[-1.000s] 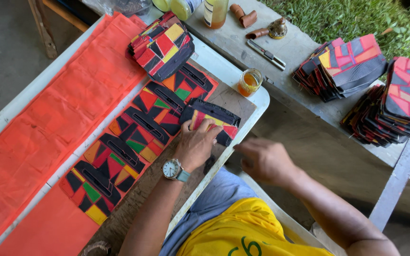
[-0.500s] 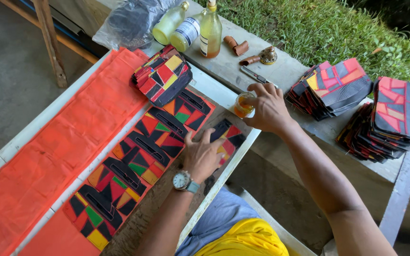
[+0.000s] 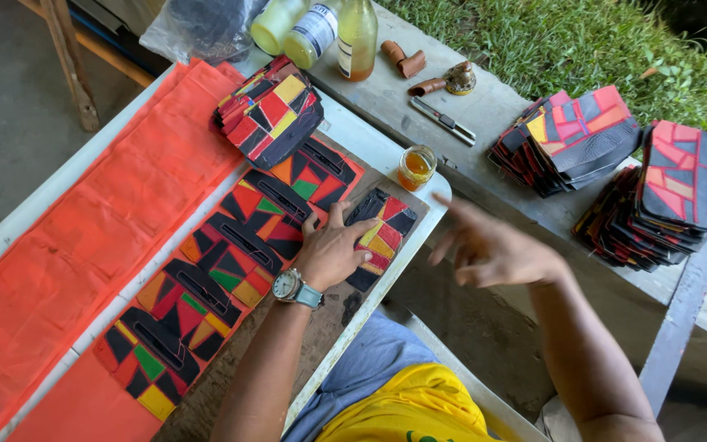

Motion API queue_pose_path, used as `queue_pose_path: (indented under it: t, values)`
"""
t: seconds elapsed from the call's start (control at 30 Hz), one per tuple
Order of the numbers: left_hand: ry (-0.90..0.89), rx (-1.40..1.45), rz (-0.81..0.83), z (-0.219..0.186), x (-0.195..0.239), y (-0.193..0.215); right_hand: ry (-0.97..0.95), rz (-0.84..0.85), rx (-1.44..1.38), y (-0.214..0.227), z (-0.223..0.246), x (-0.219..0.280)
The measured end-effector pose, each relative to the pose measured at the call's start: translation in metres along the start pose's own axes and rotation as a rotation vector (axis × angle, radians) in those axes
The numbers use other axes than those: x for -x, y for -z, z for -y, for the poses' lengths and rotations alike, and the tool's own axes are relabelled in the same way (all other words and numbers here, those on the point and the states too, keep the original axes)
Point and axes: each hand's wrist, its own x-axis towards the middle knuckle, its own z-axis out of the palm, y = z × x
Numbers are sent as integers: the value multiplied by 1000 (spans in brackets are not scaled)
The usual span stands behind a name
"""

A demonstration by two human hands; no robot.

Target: The person assembles small patterned fabric pouches by hand, applying adhesive from a small jar to the edges and pressing them onto a larger orange fabric sheet. They then use scissors to trim excess orange fabric around the pouches and stack the finished units.

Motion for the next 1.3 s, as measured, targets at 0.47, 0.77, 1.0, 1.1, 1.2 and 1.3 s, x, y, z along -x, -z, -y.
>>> queue_pose_path:
  t: [0.47,0.77,1.0,1.1,1.2,1.3]
  values:
    - [25,11,9,1,3,-3,-294,5,745,-56,-22,-31]
    - [26,40,-5,6,2,-11,-62,-405,974,-78,-20,-24]
    - [40,9,5,1,-2,-8,114,-651,1503,12,6,-82]
    - [48,20,58,1,-4,-6,31,-568,1542,17,7,-101]
    - [45,49,100,5,-5,-7,46,-542,1487,12,14,-99]
    - [22,27,116,7,-6,-12,266,-592,1425,12,24,-74]
